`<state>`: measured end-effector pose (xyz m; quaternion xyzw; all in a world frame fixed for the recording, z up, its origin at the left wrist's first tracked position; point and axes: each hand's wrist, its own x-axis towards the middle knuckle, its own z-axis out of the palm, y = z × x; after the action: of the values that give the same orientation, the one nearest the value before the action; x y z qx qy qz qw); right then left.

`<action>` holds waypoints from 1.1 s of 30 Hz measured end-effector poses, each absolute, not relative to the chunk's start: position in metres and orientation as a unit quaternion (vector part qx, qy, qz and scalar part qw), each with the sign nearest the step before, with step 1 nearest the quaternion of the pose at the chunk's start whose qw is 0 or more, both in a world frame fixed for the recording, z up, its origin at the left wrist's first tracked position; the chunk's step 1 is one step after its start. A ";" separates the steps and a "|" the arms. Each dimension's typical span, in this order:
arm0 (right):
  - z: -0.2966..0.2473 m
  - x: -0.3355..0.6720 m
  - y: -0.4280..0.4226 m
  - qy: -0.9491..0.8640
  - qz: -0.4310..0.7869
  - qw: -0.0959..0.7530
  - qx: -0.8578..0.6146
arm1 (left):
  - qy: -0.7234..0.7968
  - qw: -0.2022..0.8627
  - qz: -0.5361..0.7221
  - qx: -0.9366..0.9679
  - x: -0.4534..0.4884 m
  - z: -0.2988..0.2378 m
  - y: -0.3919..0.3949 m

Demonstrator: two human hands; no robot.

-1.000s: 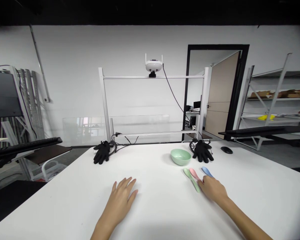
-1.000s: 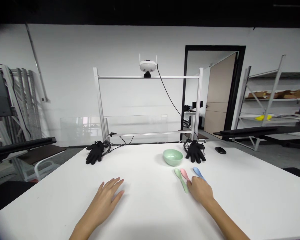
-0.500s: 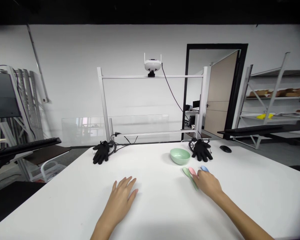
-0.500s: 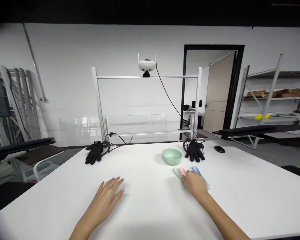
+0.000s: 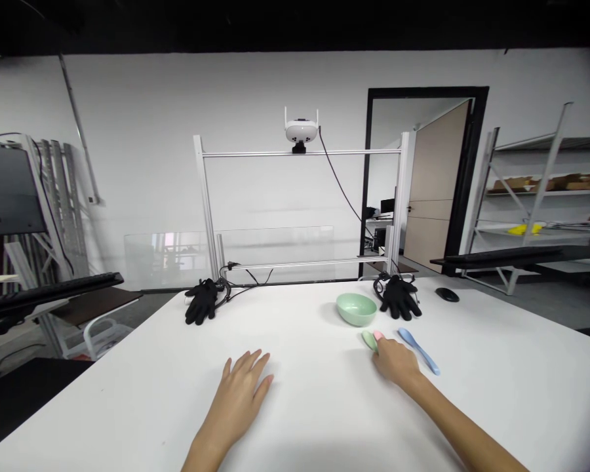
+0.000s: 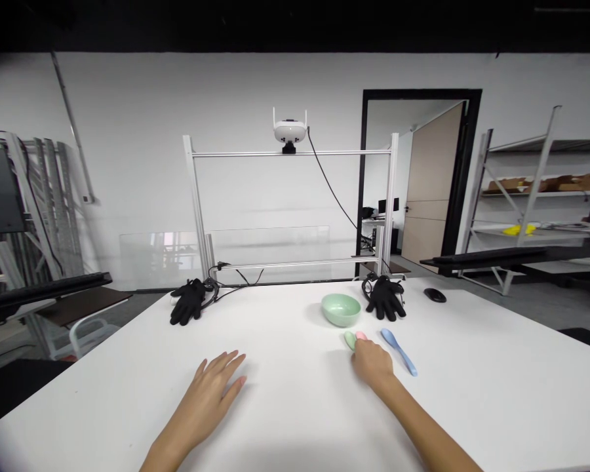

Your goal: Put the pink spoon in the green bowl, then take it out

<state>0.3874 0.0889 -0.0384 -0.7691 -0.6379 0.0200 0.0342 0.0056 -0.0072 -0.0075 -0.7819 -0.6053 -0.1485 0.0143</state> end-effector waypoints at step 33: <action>-0.035 0.307 0.084 -0.680 0.026 0.079 -0.728 | -0.605 0.021 -0.144 -0.783 0.003 -0.011 -0.004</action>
<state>0.3072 0.0842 -0.0349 -0.7282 -0.6804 0.0256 0.0788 0.0027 -0.0041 -0.0113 -0.7826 -0.6054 -0.1437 0.0210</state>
